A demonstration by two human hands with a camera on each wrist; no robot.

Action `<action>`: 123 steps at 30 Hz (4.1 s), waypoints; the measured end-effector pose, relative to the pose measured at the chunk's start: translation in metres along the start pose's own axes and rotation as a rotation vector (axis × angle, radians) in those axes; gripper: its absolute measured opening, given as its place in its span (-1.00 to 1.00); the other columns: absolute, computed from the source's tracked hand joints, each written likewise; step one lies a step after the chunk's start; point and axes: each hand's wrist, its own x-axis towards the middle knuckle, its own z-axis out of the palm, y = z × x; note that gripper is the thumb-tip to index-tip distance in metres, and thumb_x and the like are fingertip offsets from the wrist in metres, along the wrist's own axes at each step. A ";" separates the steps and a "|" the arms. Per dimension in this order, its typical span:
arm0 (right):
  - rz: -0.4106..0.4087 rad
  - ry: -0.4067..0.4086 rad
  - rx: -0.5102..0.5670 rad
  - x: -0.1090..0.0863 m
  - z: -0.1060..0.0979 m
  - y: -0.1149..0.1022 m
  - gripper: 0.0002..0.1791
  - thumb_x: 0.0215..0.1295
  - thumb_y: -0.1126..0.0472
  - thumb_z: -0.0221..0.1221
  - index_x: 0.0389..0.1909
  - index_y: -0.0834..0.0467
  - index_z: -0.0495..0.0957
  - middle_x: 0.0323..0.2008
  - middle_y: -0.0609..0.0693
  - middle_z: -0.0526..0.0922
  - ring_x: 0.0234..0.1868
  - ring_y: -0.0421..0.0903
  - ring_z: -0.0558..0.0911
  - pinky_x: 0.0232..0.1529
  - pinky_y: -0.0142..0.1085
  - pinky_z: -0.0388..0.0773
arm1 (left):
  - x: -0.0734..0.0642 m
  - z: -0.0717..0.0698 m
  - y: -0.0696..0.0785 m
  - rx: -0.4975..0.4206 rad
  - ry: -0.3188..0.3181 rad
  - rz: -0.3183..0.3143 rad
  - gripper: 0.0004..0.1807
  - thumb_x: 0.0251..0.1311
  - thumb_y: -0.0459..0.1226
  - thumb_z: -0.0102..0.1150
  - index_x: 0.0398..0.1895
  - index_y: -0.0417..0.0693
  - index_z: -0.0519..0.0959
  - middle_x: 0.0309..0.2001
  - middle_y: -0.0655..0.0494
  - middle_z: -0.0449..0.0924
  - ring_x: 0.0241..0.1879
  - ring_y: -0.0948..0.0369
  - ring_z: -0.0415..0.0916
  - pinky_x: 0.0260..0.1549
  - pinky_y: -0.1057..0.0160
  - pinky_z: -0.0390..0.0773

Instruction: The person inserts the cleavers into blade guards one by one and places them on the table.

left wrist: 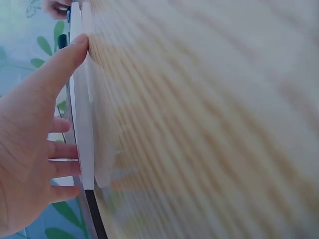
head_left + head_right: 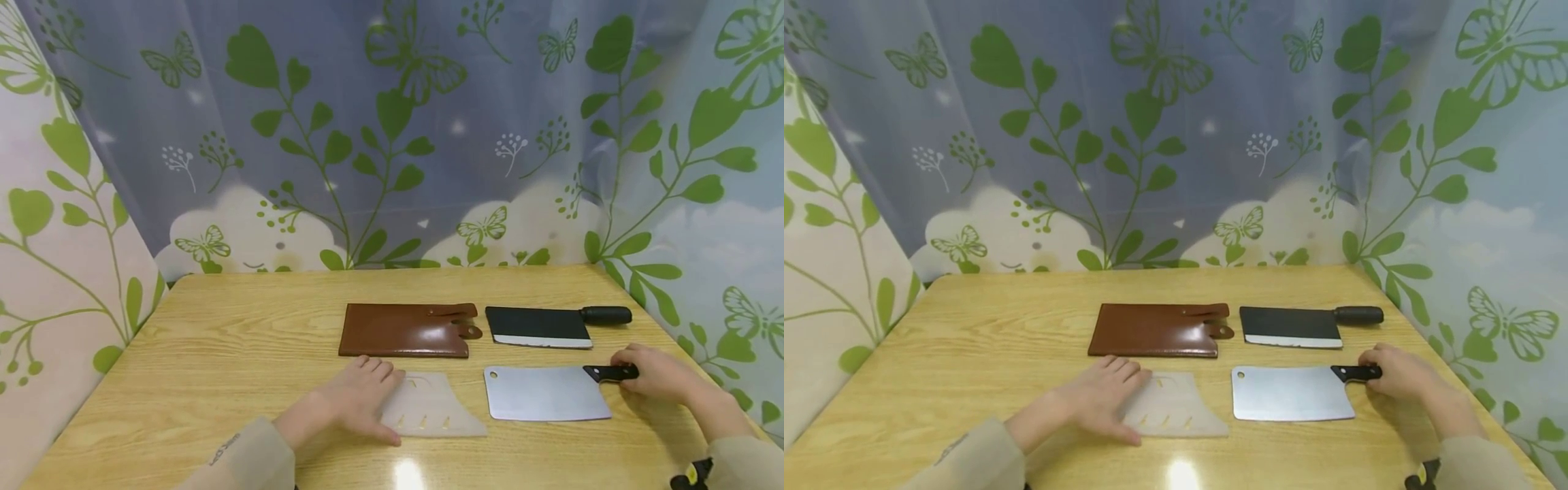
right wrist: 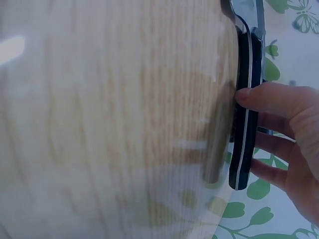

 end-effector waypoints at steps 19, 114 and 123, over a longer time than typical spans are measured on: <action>0.010 -0.056 0.267 -0.002 -0.010 -0.023 -0.72 -0.11 0.28 0.27 -0.34 0.11 0.40 -0.50 -0.12 0.40 -0.46 -0.22 0.33 -0.44 -0.34 0.27 | -0.004 -0.005 -0.001 -0.083 -0.023 -0.100 0.23 -0.36 0.47 0.13 0.28 -0.24 0.26 0.09 0.00 0.35 0.07 0.14 0.27 0.09 0.11 0.29; -0.513 0.751 0.008 0.037 -0.018 -0.099 -0.64 0.06 -0.05 0.30 -0.28 0.16 0.68 -0.49 -0.07 0.65 -0.55 -0.19 0.59 -0.57 -0.41 0.46 | -0.050 -0.014 -0.050 0.077 0.455 -0.065 0.19 -0.61 0.39 0.25 0.15 -0.22 0.37 -0.02 -0.03 0.41 -0.06 0.08 0.34 -0.15 0.10 0.34; -0.627 0.740 0.072 0.035 -0.014 -0.095 -0.51 0.25 -0.17 0.06 -0.28 0.18 0.67 -0.59 -0.21 0.53 -0.65 -0.42 0.35 -0.66 -0.56 0.27 | -0.053 -0.012 -0.055 0.035 0.466 -0.067 0.17 -0.62 0.37 0.27 0.12 -0.23 0.40 -0.03 -0.04 0.42 -0.05 0.07 0.35 -0.14 0.07 0.37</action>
